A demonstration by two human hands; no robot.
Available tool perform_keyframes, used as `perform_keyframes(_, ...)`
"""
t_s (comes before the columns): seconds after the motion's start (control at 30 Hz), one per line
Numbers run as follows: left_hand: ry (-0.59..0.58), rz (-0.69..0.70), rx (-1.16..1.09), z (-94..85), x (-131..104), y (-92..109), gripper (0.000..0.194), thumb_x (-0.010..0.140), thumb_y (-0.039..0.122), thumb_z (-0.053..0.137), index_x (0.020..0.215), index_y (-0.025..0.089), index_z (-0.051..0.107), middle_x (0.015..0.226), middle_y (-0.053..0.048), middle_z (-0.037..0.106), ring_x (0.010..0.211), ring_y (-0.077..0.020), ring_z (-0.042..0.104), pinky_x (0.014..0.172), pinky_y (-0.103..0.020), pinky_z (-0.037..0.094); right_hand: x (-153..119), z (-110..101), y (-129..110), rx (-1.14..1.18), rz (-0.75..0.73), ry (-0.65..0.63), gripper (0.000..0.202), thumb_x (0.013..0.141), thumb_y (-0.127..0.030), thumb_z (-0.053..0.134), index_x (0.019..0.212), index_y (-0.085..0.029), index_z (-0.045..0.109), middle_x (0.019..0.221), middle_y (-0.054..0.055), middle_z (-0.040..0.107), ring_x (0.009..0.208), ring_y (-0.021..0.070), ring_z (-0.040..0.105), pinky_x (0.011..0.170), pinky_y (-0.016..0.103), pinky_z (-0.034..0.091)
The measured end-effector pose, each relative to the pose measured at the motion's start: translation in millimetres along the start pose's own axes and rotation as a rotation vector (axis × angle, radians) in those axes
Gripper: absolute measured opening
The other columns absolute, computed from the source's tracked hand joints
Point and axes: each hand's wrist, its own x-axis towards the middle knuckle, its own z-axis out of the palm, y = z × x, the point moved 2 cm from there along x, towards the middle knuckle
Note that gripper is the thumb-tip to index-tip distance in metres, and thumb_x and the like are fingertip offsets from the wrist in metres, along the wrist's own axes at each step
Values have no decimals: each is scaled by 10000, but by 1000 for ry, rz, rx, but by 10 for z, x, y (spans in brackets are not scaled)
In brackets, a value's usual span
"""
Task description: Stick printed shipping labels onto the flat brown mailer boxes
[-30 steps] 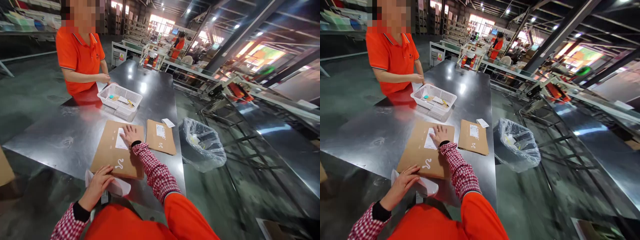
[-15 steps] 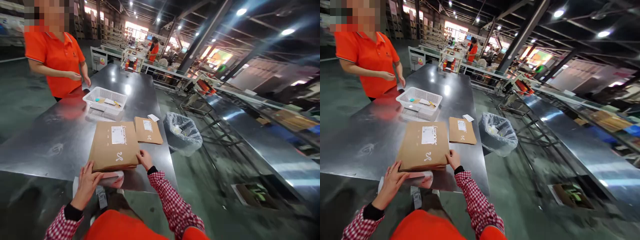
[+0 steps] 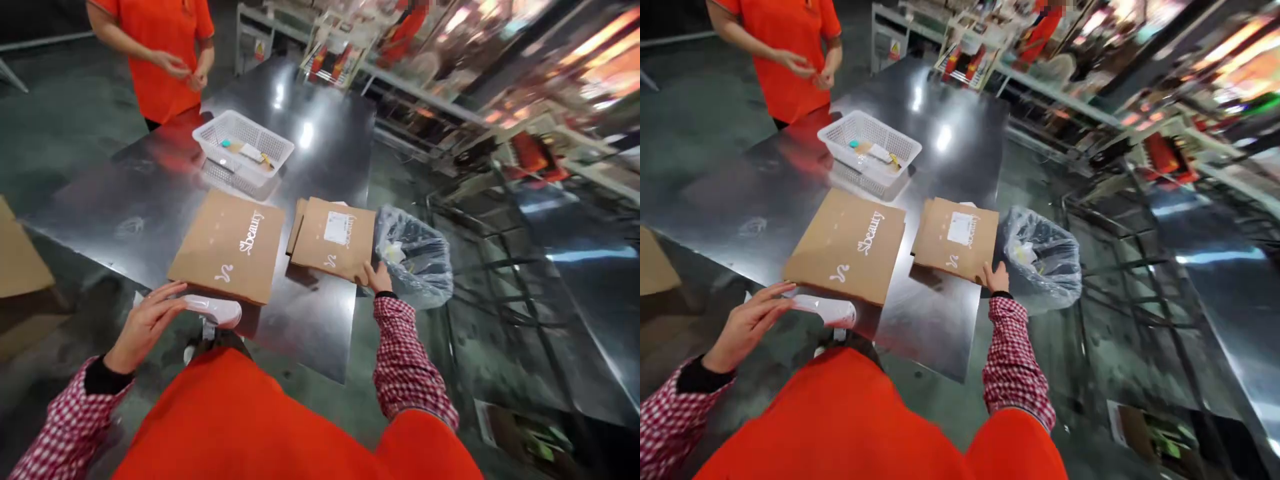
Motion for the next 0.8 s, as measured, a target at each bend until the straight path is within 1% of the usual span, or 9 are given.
perform_keyframes(0.1,10,-86,-13,-5,-37,152,316,904,440,485,910,236,727,1146,-65,683,1143,-221,588,1001,-375,465,-503,542,-468,75,-320,-357,787,690,-580,663,1319,-145,475,1379,175,453,1276,288,429,1078,469,334)
perform_keyframes(0.2,4,-154,-54,-5,-80,265,335,915,427,464,879,226,730,1138,-71,685,1153,-224,585,1000,-374,466,-1420,1127,-1075,160,-792,-1130,746,728,-540,690,1352,-203,458,1439,128,403,1329,252,372,1104,424,317)
perform_keyframes(0.23,3,-182,-66,-10,-95,278,349,918,429,454,865,223,731,1140,-72,684,1151,-224,587,995,-372,470,-1676,1271,-1217,195,-877,-1292,698,775,-527,653,1354,-191,456,1438,132,402,1325,238,378,1094,400,335)
perform_keyframes(0.3,1,-240,-80,-27,-126,268,373,921,436,439,844,219,732,1151,-70,679,1139,-224,594,987,-363,475,-2011,1482,-1373,277,-926,-1441,560,869,-507,540,1307,-161,501,1348,148,484,1247,208,460,1040,356,396)
perform_keyframes(0.47,-39,-326,27,-61,-210,228,432,880,517,491,1160,221,634,1364,-81,532,1252,-264,500,1049,-419,415,-2157,1601,-1333,382,-771,-1178,346,901,-459,518,972,-152,662,1115,125,564,1009,174,570,893,313,480)
perform_keyframes(0.53,-58,-264,67,-41,-202,298,573,838,513,571,1328,228,484,1440,-92,445,1322,-281,418,1073,-449,386,-2196,1575,-1367,367,-789,-1126,285,895,-418,549,919,-158,664,1085,114,572,970,161,573,849,288,489)
perform_keyframes(0.6,-88,-130,47,8,-152,395,568,824,445,626,1325,233,465,1387,-86,506,1314,-274,432,1059,-442,411,-2259,1563,-1471,340,-838,-1115,227,911,-362,539,928,-168,657,971,85,617,878,138,583,793,254,490)
perform_keyframes(0.7,-80,-36,-61,75,-22,445,273,877,328,582,1132,232,565,1081,-35,696,1019,-190,664,865,-296,551,-2327,1570,-1674,291,-862,-1025,183,913,-328,545,938,-176,645,811,47,659,751,127,572,726,240,477)
perform_keyframes(0.8,-42,-152,-216,78,128,321,219,895,340,553,1081,222,549,864,10,736,720,-128,715,639,-179,561,-2370,1600,-1823,281,-760,-888,174,895,-330,575,882,-172,647,742,37,659,701,127,566,673,236,469)
